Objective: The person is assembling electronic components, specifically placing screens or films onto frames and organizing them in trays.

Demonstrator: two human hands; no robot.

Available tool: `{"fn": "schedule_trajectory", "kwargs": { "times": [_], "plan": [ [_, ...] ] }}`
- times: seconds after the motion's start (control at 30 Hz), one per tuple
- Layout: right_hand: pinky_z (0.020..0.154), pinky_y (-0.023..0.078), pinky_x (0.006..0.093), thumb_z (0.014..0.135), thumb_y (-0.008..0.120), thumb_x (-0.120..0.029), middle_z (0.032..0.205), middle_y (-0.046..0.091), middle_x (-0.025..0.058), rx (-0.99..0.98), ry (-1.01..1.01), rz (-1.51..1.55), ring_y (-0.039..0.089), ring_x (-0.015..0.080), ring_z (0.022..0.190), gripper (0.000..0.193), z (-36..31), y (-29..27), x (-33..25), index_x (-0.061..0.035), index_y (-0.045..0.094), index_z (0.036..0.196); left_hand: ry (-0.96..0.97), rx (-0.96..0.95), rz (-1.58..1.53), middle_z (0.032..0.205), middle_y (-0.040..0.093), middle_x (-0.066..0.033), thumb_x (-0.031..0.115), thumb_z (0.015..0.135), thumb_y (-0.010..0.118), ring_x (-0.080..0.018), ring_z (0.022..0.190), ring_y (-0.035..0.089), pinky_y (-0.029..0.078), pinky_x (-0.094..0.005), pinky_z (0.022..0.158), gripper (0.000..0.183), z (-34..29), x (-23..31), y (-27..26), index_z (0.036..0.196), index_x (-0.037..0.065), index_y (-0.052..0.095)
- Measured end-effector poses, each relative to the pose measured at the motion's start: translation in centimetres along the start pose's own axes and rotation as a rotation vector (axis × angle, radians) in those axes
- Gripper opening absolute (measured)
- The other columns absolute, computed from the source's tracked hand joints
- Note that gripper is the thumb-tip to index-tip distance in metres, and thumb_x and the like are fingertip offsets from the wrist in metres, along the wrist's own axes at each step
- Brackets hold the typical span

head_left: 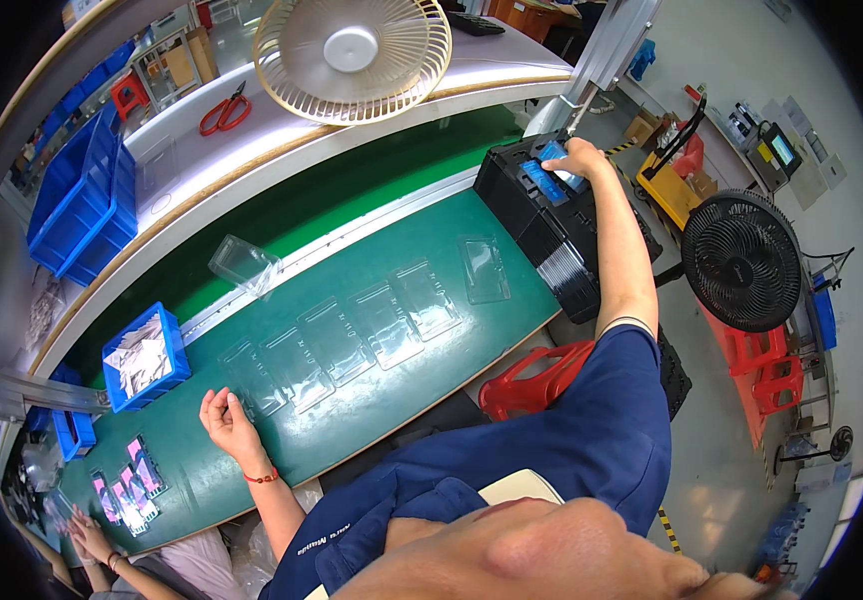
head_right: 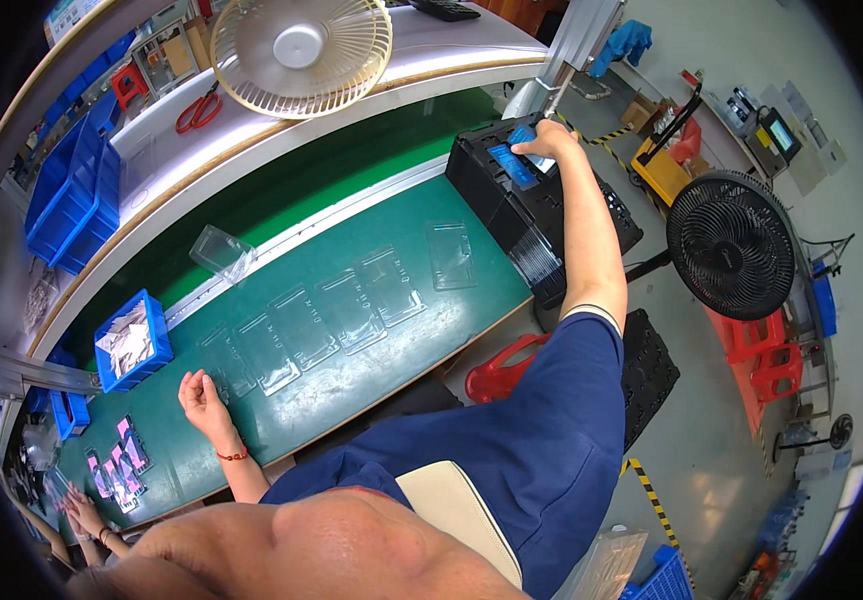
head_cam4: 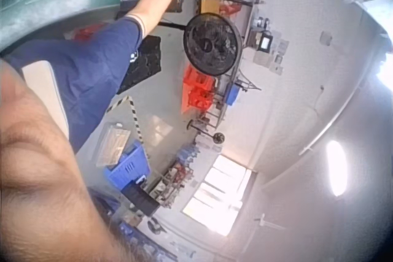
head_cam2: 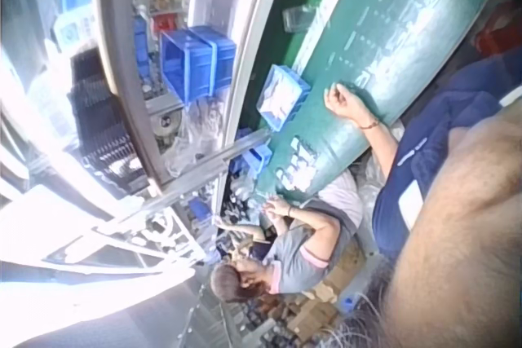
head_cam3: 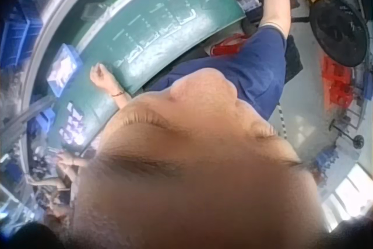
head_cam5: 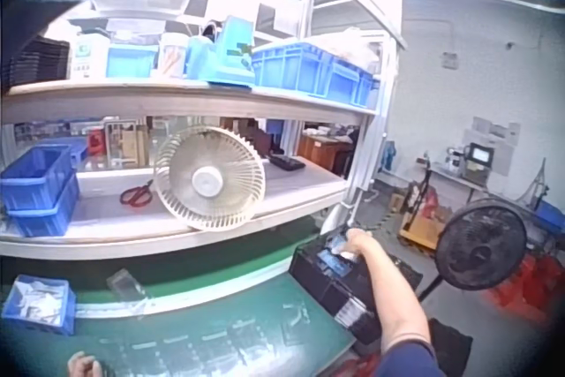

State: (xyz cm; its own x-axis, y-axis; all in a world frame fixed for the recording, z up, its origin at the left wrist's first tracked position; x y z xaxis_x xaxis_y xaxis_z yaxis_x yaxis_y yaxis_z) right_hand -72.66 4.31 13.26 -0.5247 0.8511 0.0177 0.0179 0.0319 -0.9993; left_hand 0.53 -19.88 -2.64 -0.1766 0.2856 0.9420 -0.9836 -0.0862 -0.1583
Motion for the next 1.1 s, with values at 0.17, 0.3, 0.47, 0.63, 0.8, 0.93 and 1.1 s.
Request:
{"fn": "schedule_trajectory", "kwargs": {
  "times": [0.17,0.3,0.47,0.63,0.8,0.93,1.1],
  "plan": [
    [0.100,0.039,0.0417,0.061,0.077,-0.058,0.123,0.058,0.0196,-0.044,0.044,0.083,0.055,0.0340,0.115,0.087,0.5,0.9,1.9,0.0012,0.058,0.121,-0.012,-0.013,-0.039,0.126,0.042,-0.0075,0.000,0.089,0.059,-0.0088,0.089,0.057,0.049,-0.0198,0.072,0.011,0.0,0.3,0.3,0.099,-0.002,0.063],
    [0.102,0.033,0.0497,0.060,0.077,-0.061,0.118,0.061,0.0195,-0.034,0.007,0.006,0.057,0.0318,0.112,0.083,-0.9,-0.5,-0.7,-0.0007,0.062,0.116,-0.029,-0.011,-0.040,0.126,0.042,-0.0075,0.000,0.088,0.059,-0.0094,0.091,0.057,0.049,-0.0209,0.074,0.011,-0.2,0.1,-0.1,0.099,-0.002,0.064],
    [0.098,0.033,0.0474,0.060,0.075,-0.063,0.117,0.062,0.0174,-0.012,-0.004,-0.022,0.058,0.0291,0.112,0.079,-2.7,-0.5,-2.8,-0.0019,0.065,0.110,-0.032,-0.022,-0.069,0.126,0.042,-0.0074,-0.001,0.088,0.059,-0.0096,0.092,0.056,0.049,-0.0213,0.076,0.012,-0.1,0.0,0.1,0.099,-0.003,0.064],
    [0.095,0.037,0.0499,0.054,0.074,-0.067,0.115,0.062,0.0194,-0.050,0.005,0.014,0.057,0.0320,0.111,0.092,-3.1,0.2,-4.4,0.0015,0.061,0.113,-0.038,-0.020,-0.119,0.127,0.041,-0.0073,0.000,0.088,0.059,-0.0105,0.093,0.056,0.049,-0.0225,0.078,0.012,-0.2,-0.1,0.2,0.099,-0.003,0.064],
    [0.093,0.039,0.0480,0.054,0.075,-0.066,0.112,0.063,0.0203,0.034,-0.002,0.089,0.060,0.0313,0.108,0.086,-2.9,0.5,-3.8,0.0006,0.064,0.107,0.006,0.005,-0.070,0.125,0.044,-0.0078,0.002,0.089,0.059,-0.0114,0.095,0.056,0.049,-0.0230,0.078,0.012,-0.4,1.1,0.1,0.099,-0.002,0.064],
    [0.091,0.043,0.0436,0.064,0.073,-0.059,0.098,0.068,0.0187,0.129,-0.030,0.008,0.064,0.0313,0.097,0.066,-7.0,-3.6,-6.5,-0.0012,0.068,0.096,0.033,0.035,-0.114,0.120,0.051,-0.0089,0.004,0.090,0.058,-0.0137,0.096,0.057,0.050,-0.0240,0.078,0.012,-1.3,4.3,0.1,0.100,-0.001,0.063],
    [0.063,0.051,0.0291,0.079,0.073,-0.028,0.080,0.067,0.0052,-0.084,-0.372,1.103,0.062,0.0114,0.068,0.033,-14.7,-1.0,-16.4,0.0014,0.068,0.094,-0.282,-0.512,-0.611,0.120,0.056,-0.0138,0.004,0.088,0.061,-0.0188,0.103,0.059,0.052,-0.0284,0.081,0.028,-6.5,8.5,9.4,0.115,-0.001,0.057]
  ]
}}
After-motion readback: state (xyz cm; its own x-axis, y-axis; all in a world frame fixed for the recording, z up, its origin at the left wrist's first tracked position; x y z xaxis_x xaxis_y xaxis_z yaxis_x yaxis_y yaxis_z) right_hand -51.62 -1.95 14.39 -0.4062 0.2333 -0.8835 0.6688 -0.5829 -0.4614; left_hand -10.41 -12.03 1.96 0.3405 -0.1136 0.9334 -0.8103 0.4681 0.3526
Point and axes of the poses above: each hand's wrist, its own z-axis towards the middle knuckle, its own y-axis out of the palm, x = y × z, the point moved 10 cm from there along z, towards the middle knuckle
